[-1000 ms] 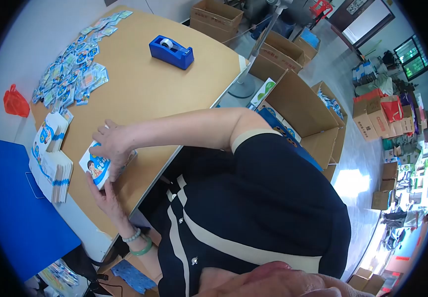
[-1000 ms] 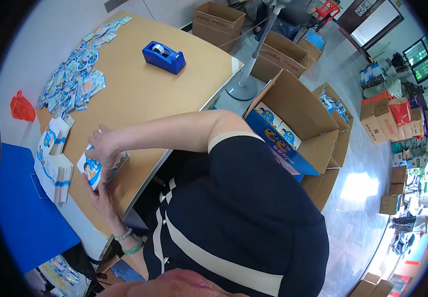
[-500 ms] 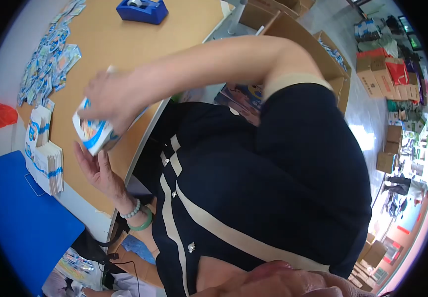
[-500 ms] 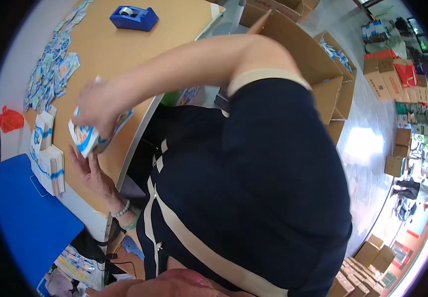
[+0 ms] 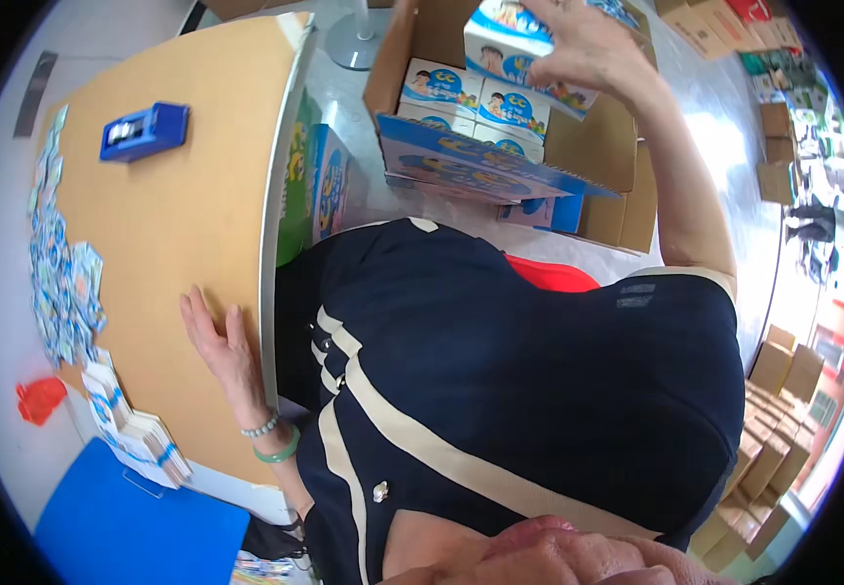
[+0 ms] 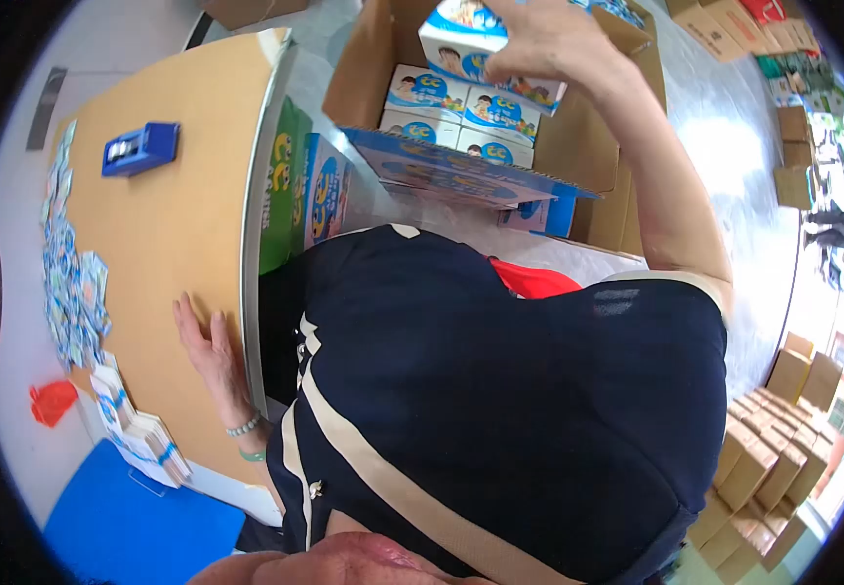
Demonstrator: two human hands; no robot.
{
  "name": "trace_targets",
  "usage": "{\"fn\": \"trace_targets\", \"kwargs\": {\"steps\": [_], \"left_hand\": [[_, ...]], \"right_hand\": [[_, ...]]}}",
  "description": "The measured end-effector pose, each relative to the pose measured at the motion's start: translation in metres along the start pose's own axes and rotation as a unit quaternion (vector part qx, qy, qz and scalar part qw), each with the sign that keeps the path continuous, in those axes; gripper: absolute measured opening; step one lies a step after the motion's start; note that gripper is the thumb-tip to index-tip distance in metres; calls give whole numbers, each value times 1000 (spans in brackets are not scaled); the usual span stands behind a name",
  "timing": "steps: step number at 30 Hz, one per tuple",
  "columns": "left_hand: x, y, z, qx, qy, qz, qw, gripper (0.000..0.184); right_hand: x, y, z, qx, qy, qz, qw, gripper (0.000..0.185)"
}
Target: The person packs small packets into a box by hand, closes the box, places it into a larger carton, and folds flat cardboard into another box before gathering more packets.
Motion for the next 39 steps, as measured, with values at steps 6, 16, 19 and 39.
{"fn": "trace_targets", "kwargs": {"steps": [6,16,19,39], "left_hand": [[10,-13,0,23,-30,139,990,63],[7,-12,0,25,4,141,990,61],[6,-12,0,25,14,140,990,61],[1,-9,0,16,8,153,988,59]], "right_hand": [[-21,-86,65,-19,30,-113,993,84],[60,-155,100,-32,177,-106,978,83],[77,-197,87,48,224,-77,970,82],[16,-248,129,294,-6,262,919,76]]}}
Point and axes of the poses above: each hand's wrist, its own z-axis towards the middle knuckle, its own y-axis out of the back of the hand, x = y × z, the point moved 10 cm from there along z, towards the middle knuckle, and after that the axes turned 7 degrees about x, right-handed, at the moved point
